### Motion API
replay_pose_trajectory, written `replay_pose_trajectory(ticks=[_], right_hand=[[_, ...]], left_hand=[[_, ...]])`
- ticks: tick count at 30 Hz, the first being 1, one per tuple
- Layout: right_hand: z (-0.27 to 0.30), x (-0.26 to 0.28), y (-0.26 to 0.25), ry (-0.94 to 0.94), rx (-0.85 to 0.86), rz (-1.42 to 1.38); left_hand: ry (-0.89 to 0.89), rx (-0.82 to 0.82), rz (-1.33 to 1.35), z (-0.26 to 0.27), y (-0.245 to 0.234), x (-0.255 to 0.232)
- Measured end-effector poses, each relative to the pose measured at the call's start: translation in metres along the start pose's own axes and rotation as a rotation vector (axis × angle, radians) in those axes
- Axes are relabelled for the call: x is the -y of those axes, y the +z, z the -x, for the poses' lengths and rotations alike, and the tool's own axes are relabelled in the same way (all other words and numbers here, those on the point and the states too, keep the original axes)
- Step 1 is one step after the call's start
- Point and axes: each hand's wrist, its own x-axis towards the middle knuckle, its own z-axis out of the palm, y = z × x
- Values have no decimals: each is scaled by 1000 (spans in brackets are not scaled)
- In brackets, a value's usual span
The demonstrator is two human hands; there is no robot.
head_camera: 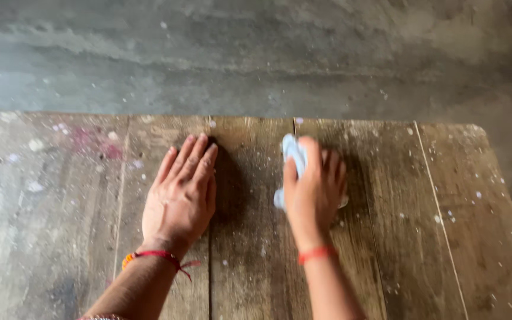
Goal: The person wipes a wooden table surface with a cloth, scrubbing paint splatters and stains. They wring the cloth in a pink pitcher and continue wiping different sections of the table.
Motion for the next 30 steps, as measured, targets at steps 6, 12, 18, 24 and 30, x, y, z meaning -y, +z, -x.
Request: replay_pose_trajectory(ticks=[6, 12, 18, 24, 30], right_hand=[[59, 7, -30, 303, 182, 70], [-46, -11, 26, 289, 3, 62], [-46, -18, 19, 203, -33, 61], [37, -24, -34, 382, 35, 145], [-22, -46, 2, 462, -58, 154]], left_hand=[[-22, 57, -43, 2, 3, -1], [-15, 21, 3, 3, 2, -1], [0, 20, -36, 2, 0, -4], [1, 11, 16, 2, -1, -4], [2, 14, -4, 1, -1, -3]])
